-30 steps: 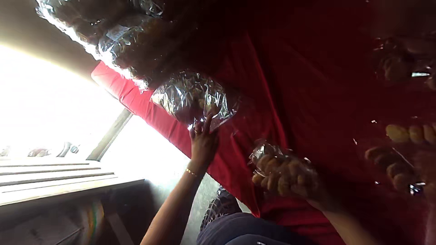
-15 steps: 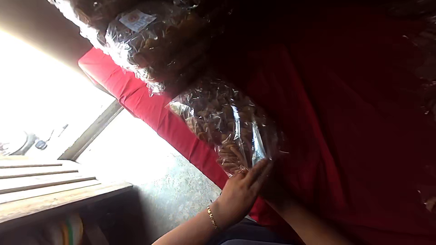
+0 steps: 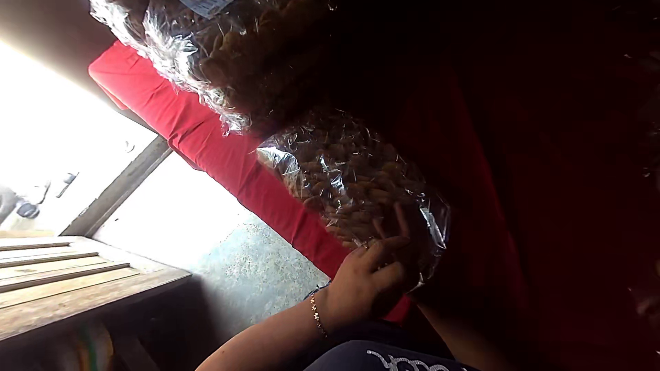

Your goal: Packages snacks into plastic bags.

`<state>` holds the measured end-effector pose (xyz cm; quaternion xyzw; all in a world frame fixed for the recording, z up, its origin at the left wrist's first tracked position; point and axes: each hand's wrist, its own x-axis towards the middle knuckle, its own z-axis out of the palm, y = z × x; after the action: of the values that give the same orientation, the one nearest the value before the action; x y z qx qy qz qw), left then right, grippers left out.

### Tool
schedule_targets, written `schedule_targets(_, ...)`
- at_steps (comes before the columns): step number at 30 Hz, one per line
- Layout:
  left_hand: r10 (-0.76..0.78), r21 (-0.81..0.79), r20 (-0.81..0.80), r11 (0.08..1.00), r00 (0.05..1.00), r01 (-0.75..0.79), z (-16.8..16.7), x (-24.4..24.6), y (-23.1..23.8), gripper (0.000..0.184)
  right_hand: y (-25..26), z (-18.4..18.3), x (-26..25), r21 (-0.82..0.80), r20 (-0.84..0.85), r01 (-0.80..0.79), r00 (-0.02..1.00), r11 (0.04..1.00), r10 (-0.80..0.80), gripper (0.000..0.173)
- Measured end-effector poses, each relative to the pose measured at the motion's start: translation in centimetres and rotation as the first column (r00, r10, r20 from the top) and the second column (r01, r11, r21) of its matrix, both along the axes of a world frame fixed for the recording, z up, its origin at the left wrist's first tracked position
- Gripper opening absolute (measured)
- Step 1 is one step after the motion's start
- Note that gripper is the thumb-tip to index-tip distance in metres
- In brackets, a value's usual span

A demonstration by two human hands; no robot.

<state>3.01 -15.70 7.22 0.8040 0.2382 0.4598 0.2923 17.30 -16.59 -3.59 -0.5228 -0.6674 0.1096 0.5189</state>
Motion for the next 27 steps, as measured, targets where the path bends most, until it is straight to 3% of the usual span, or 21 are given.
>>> schedule_targets(2,-0.039,0.042,0.015,0.998,0.999,0.039,0.2,0.4,0.1,0.006,-1.2,1.3,1.4,0.005,0.069,0.03,0.997,1.0,-0.031,0.031)
schedule_targets(4,-0.108,0.061,-0.118,0.991,0.987,0.115,0.5,1.0,0.0,0.022,-0.6,3.6,1.0,-0.06,0.195,0.039,0.98,0.997,-0.026,0.025)
schedule_targets(5,-0.122,0.058,-0.234,0.989,0.965,0.139,0.6,1.3,0.1,0.037,-0.4,5.3,0.4,-0.298,0.248,0.01,0.966,0.955,0.068,0.029)
schedule_targets(6,-0.118,0.059,-0.35,0.987,0.929,0.147,0.3,1.4,0.1,0.047,0.3,6.8,-0.6,-0.553,0.282,0.018,0.945,0.833,0.167,0.032)
schedule_targets(7,-0.086,0.078,-0.44,0.988,0.894,0.134,-0.2,1.3,0.2,0.049,1.3,7.8,-2.0,-0.703,0.282,0.048,0.935,0.709,0.216,0.034)
schedule_targets(8,-0.035,0.112,-0.495,0.988,0.868,0.104,-0.8,1.2,0.1,0.046,1.8,8.4,-3.2,-0.727,0.283,0.079,0.939,0.682,0.193,0.033)
schedule_targets(9,0.008,0.14,-0.532,0.987,0.847,0.078,-1.3,1.0,0.1,0.046,1.8,8.2,-3.6,-0.618,0.27,0.082,0.956,0.782,0.113,0.027)
schedule_targets(11,0.012,0.135,-0.506,0.989,0.862,0.066,-1.7,0.3,0.2,0.041,1.5,6.7,-1.3,-0.401,0.145,-0.138,0.966,0.905,0.212,0.022)
schedule_targets(13,-0.03,0.12,-0.425,0.989,0.905,0.089,-1.8,0.3,0.2,0.033,1.2,5.7,0.0,-0.313,0.09,-0.253,0.952,0.915,0.294,0.025)
schedule_targets(15,-0.053,0.138,-0.354,0.985,0.934,0.108,-1.6,0.8,-0.1,0.029,1.0,3.8,-0.3,-0.155,0.168,-0.21,0.957,0.965,0.236,0.026)
schedule_targets(18,-0.093,0.162,-0.312,0.975,0.945,0.15,-1.6,2.0,-0.3,0.026,2.5,5.0,-2.3,-0.112,0.394,-0.094,0.91,0.989,0.131,0.022)
schedule_targets(20,-0.137,0.149,-0.341,0.969,0.93,0.197,-2.3,2.6,-0.5,0.025,3.7,2.1,-3.5,0.014,0.425,-0.052,0.904,0.999,0.041,0.025)
schedule_targets(23,-0.24,0.039,-0.421,0.958,0.875,0.282,-2.4,2.5,0.5,0.029,4.4,1.3,-4.4,0.006,0.447,-0.015,0.894,1.0,0.011,0.031)
schedule_targets(25,-0.304,-0.066,-0.313,0.952,0.9,0.298,-0.8,2.5,1.9,0.023,4.1,1.5,-4.4,-0.017,0.427,-0.032,0.903,0.999,0.036,0.032)
schedule_targets(27,-0.272,-0.055,-0.153,0.962,0.95,0.266,0.7,3.2,3.2,0.027,3.1,2.3,-3.9,-0.055,0.312,-0.098,0.944,0.994,0.11,0.032)
